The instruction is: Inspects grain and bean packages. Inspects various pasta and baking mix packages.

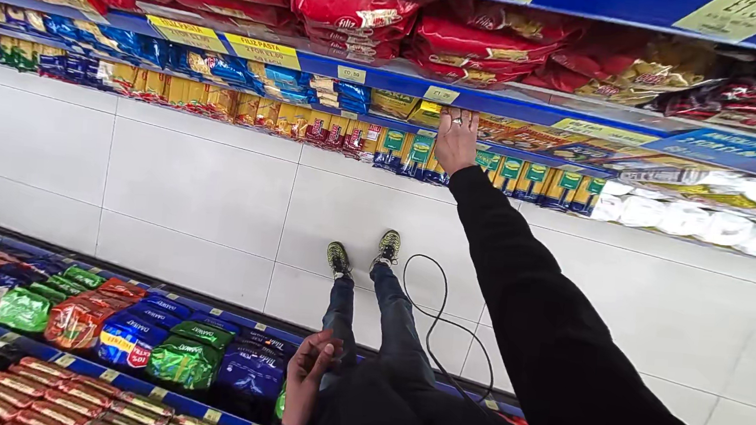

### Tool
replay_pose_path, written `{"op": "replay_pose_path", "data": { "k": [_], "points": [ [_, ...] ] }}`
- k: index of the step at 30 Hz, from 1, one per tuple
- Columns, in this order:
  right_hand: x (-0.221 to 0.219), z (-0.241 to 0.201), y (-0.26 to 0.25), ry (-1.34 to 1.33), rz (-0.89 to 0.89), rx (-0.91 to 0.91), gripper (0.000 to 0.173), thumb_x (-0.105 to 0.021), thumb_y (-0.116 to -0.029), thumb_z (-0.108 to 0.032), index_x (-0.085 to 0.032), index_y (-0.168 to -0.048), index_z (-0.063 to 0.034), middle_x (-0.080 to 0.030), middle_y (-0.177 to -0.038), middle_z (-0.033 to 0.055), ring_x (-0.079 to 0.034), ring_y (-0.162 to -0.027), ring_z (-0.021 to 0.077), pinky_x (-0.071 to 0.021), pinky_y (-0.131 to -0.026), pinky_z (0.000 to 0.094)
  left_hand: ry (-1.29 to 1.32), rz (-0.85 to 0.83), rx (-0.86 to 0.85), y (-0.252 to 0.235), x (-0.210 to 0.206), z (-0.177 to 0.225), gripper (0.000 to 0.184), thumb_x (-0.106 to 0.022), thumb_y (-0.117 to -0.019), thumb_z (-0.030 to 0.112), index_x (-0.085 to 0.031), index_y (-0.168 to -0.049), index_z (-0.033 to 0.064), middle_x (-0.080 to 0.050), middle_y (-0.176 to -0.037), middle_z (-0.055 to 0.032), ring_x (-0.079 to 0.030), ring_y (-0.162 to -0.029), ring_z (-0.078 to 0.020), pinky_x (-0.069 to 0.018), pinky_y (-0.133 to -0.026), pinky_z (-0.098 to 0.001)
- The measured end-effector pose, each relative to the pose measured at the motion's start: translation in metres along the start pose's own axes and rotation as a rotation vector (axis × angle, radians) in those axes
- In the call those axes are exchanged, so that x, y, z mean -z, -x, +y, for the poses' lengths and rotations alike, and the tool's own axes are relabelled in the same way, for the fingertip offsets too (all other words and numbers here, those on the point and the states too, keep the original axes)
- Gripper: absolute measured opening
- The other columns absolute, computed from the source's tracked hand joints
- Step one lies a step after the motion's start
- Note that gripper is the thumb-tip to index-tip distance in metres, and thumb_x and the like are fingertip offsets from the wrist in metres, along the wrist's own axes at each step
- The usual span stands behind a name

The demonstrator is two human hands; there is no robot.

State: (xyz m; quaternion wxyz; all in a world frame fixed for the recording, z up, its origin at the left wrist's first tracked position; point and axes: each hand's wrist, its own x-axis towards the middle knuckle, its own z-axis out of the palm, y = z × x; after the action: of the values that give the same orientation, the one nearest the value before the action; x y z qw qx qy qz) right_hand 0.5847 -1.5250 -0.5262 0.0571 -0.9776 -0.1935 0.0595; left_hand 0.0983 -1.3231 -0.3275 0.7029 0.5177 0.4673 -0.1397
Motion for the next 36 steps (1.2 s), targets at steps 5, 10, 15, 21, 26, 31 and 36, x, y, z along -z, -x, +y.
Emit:
{"op": "replay_pose_path", "data": {
  "k": [5,10,15,21,26,31,36],
  "points": [
    [-0.004,0.0,0.016,-0.01,0.001,0.025,0.055,-0.044,-0.1001,0.002,-0.039,-0.154,-0.0026,-0.035,-0.158,0.0308,-0.029,-0.15,0.0483,-0.017,-0.119,0.0691,0.014,-0.004,0.027,0.0,-0.001,0.003,0.032,-0.057,-0.1018,0.003,-0.057,-0.132,-0.0078,-0.073,-0.113,-0.0221,-0.074,-0.099,-0.0335,-0.0633,-0.086,-0.0455],
    [-0.008,-0.002,0.028,0.021,0.016,0.026,0.062,-0.048,-0.0984,0.003,-0.033,-0.158,-0.004,-0.035,-0.159,0.0275,-0.033,-0.148,0.0467,-0.0226,-0.117,0.0689,0.033,-0.006,0.033,-0.001,0.003,-0.001,0.032,-0.057,-0.1015,0.003,-0.058,-0.131,-0.0081,-0.073,-0.112,-0.0225,-0.074,-0.099,-0.0339,-0.0633,-0.086,-0.0461],
    [-0.013,-0.003,0.023,0.058,-0.008,0.013,0.055,-0.045,-0.1018,-0.004,-0.034,-0.156,-0.0012,-0.025,-0.161,0.0339,-0.021,-0.152,0.0501,-0.0146,-0.12,0.0699,0.03,-0.008,0.052,-0.001,0.006,-0.002,0.031,-0.057,-0.1017,0.003,-0.058,-0.131,-0.0073,-0.073,-0.113,-0.0219,-0.074,-0.099,-0.0333,-0.0632,-0.086,-0.0455],
    [0.008,-0.003,-0.001,0.044,0.02,0.041,0.04,-0.048,-0.0999,0.003,-0.048,-0.14,0.0052,-0.052,-0.137,0.0361,-0.044,-0.135,0.0548,-0.0282,-0.112,0.0701,0.026,0.006,0.058,0.001,0.009,-0.003,0.032,-0.058,-0.1014,0.003,-0.057,-0.132,-0.0075,-0.073,-0.113,-0.0214,-0.074,-0.1,-0.0326,-0.0634,-0.087,-0.0449],
    [0.026,-0.007,-0.012,0.031,-0.076,-0.022,0.06,-0.065,-0.0851,0.006,-0.048,-0.142,0.0024,-0.064,-0.113,0.0333,-0.053,-0.123,0.0563,-0.0366,-0.106,0.0677,0.028,-0.007,0.027,0.001,0.01,-0.004,0.033,-0.059,-0.1006,0.003,-0.057,-0.132,-0.0082,-0.073,-0.113,-0.0212,-0.074,-0.1,-0.0322,-0.063,-0.087,-0.0442],
    [0.031,-0.012,-0.014,-0.089,-0.13,-0.075,0.064,-0.078,-0.0758,0.001,-0.053,-0.134,0.0098,-0.058,-0.125,0.0374,-0.049,-0.126,0.0584,-0.0379,-0.105,0.0705,0.018,-0.018,0.0,0.004,0.011,-0.004,0.033,-0.058,-0.1014,0.004,-0.056,-0.133,-0.0078,-0.073,-0.114,-0.0208,-0.074,-0.101,-0.0324,-0.0631,-0.088,-0.0447],
    [0.034,-0.003,0.006,-0.052,-0.171,-0.002,0.066,-0.079,-0.0761,-0.001,-0.049,-0.134,0.0079,-0.064,-0.117,0.033,-0.057,-0.119,0.0537,-0.0362,-0.108,0.0666,0.022,-0.018,-0.03,0.007,0.015,-0.006,0.034,-0.058,-0.101,0.004,-0.056,-0.133,-0.0077,-0.072,-0.116,-0.0209,-0.074,-0.101,-0.0322,-0.0628,-0.088,-0.0437]
  ]
}}
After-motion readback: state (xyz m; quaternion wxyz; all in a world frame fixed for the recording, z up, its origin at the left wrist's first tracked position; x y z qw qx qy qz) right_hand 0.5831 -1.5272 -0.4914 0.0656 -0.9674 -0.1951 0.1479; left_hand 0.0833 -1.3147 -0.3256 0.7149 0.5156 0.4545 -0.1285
